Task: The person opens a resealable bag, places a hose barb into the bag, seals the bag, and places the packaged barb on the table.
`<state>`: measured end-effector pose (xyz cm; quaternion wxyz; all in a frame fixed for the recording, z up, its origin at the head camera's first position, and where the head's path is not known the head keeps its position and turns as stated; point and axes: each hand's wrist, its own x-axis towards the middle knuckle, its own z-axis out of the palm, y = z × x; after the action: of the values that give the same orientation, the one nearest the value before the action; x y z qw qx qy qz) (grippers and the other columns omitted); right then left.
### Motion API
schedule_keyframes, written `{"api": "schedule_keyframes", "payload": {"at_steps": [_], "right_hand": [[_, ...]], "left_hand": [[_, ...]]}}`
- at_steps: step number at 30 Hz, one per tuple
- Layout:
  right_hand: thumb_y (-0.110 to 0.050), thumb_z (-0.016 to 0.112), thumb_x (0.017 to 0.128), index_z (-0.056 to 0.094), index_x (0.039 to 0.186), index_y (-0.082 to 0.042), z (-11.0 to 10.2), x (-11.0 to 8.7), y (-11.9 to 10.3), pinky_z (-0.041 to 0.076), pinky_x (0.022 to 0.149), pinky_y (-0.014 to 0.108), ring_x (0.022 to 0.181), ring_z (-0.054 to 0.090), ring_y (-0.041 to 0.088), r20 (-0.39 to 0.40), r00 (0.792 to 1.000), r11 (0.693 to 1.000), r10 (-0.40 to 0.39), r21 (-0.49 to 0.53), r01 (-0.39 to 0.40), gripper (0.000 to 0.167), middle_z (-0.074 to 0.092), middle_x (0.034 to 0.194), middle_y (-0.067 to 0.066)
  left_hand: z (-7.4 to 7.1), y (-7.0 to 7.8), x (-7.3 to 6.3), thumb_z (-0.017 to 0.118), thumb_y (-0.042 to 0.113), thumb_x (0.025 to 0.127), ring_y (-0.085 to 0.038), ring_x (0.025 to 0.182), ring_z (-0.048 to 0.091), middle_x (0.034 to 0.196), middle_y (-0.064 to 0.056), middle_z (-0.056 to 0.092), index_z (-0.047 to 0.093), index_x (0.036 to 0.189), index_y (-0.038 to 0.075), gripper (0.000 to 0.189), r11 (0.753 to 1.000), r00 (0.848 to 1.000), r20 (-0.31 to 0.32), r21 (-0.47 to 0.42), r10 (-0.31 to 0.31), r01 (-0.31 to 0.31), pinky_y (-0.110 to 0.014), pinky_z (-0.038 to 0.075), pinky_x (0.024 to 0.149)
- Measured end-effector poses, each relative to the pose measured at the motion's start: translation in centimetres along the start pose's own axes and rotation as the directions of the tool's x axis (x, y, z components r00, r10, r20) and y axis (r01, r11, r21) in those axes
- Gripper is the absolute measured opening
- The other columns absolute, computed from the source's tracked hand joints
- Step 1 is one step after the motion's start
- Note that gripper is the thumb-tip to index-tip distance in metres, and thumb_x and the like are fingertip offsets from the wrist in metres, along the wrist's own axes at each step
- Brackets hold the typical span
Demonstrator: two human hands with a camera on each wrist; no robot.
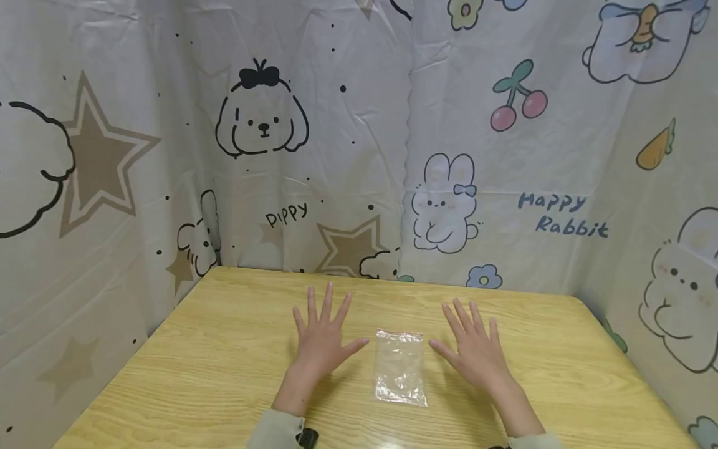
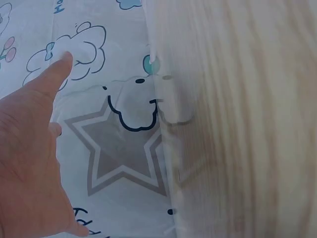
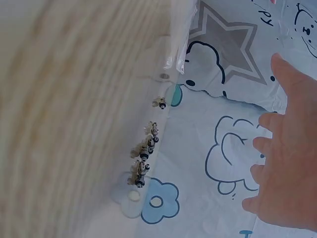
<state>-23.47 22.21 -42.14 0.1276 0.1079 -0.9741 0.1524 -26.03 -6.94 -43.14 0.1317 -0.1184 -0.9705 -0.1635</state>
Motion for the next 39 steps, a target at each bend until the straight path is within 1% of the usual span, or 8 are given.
{"api": "schedule_keyframes", "payload": {"at_steps": [6, 12, 15, 18, 25, 30, 34, 39], "right_hand": [[-0.057, 0.052, 0.095, 0.026, 0.155, -0.015, 0.3, 0.4, -0.1, 0.002, 0.115, 0.069, 0.151, 0.007, 0.043, 0.026, 0.999, 0.999, -0.035, 0.000, 0.035, 0.077, 0.018, 0.163, 0.012], [-0.051, 0.057, 0.094, 0.031, 0.153, -0.014, 0.8, 0.8, -0.1, 0.008, 0.116, 0.067, 0.150, 0.012, 0.042, 0.047, 0.994, 0.995, -0.097, -0.001, 0.097, 0.074, 0.022, 0.162, 0.012], [-0.046, 0.060, 0.094, 0.034, 0.152, -0.013, 1.2, 1.1, -0.1, 0.012, 0.116, 0.066, 0.150, 0.015, 0.043, 0.052, 0.989, 0.991, -0.137, 0.010, 0.137, 0.071, 0.025, 0.161, 0.013], [-0.042, 0.062, 0.093, 0.037, 0.150, -0.011, 1.4, 1.3, 0.0, 0.017, 0.115, 0.065, 0.148, 0.019, 0.043, 0.054, 0.982, 0.983, -0.182, 0.017, 0.182, 0.069, 0.028, 0.160, 0.014], [-0.033, 0.066, 0.092, 0.042, 0.146, -0.005, 1.6, 1.8, 0.1, 0.029, 0.114, 0.057, 0.144, 0.031, 0.042, 0.097, 0.954, 0.958, -0.285, 0.059, 0.280, 0.065, 0.035, 0.156, 0.018], [-0.026, 0.067, 0.091, 0.047, 0.142, 0.000, 1.7, 2.1, 0.0, 0.037, 0.108, 0.056, 0.137, 0.042, 0.043, 0.138, 0.927, 0.937, -0.347, 0.093, 0.337, 0.060, 0.042, 0.150, 0.022], [-0.023, 0.067, 0.091, 0.048, 0.140, 0.002, 1.7, 2.5, -0.1, 0.039, 0.107, 0.056, 0.133, 0.046, 0.043, 0.207, 0.910, 0.932, -0.359, 0.131, 0.338, 0.058, 0.044, 0.148, 0.025], [-0.017, 0.064, 0.093, 0.054, 0.132, 0.004, 1.8, 2.9, 0.0, 0.041, 0.105, 0.055, 0.128, 0.051, 0.045, 0.270, 0.877, 0.915, -0.397, 0.187, 0.357, 0.046, 0.050, 0.141, 0.027]], "left_hand": [[0.0, 0.0, -0.1, 0.067, 0.065, 0.080, -0.048, 0.149, -0.010, 0.166, -0.008, -0.007, 0.019, 0.157, 0.029, 0.098, 0.997, 0.999, 0.038, -0.074, 0.038, -0.035, -0.074, 0.005, 0.111], [-0.3, 0.3, -0.4, 0.076, 0.055, 0.077, -0.046, 0.151, -0.002, 0.166, -0.011, 0.002, 0.025, 0.156, 0.022, 0.099, 0.978, 0.991, 0.067, -0.179, 0.120, -0.106, -0.066, 0.012, 0.116], [-0.4, 0.4, -0.6, 0.079, 0.049, 0.077, -0.042, 0.151, 0.006, 0.165, -0.011, 0.009, 0.028, 0.155, 0.019, 0.098, 0.962, 0.983, 0.078, -0.229, 0.167, -0.146, -0.062, 0.017, 0.117], [-0.5, 0.6, -0.8, 0.080, 0.046, 0.077, -0.038, 0.151, 0.016, 0.164, -0.009, 0.017, 0.030, 0.154, 0.017, 0.096, 0.951, 0.974, 0.088, -0.251, 0.207, -0.180, -0.057, 0.024, 0.117], [-0.5, 1.1, -0.9, 0.080, 0.036, 0.078, -0.030, 0.140, 0.044, 0.153, -0.011, 0.042, 0.041, 0.147, 0.008, 0.083, 0.937, 0.956, 0.094, -0.246, 0.276, -0.247, -0.042, 0.040, 0.111], [-0.3, 1.5, -0.7, 0.079, 0.029, 0.079, -0.028, 0.132, 0.052, 0.144, -0.013, 0.053, 0.050, 0.140, 0.005, 0.071, 0.926, 0.944, 0.115, -0.261, 0.310, -0.273, -0.041, 0.042, 0.109], [-0.3, 2.0, -0.7, 0.079, 0.027, 0.080, -0.026, 0.126, 0.057, 0.136, -0.011, 0.061, 0.057, 0.133, 0.006, 0.061, 0.921, 0.924, 0.174, -0.258, 0.340, -0.291, -0.039, 0.044, 0.107], [-0.2, 2.5, -1.0, 0.077, 0.024, 0.083, -0.021, 0.116, 0.064, 0.122, -0.007, 0.069, 0.067, 0.120, 0.006, 0.043, 0.899, 0.878, 0.241, -0.257, 0.414, -0.354, -0.032, 0.049, 0.101]]}}
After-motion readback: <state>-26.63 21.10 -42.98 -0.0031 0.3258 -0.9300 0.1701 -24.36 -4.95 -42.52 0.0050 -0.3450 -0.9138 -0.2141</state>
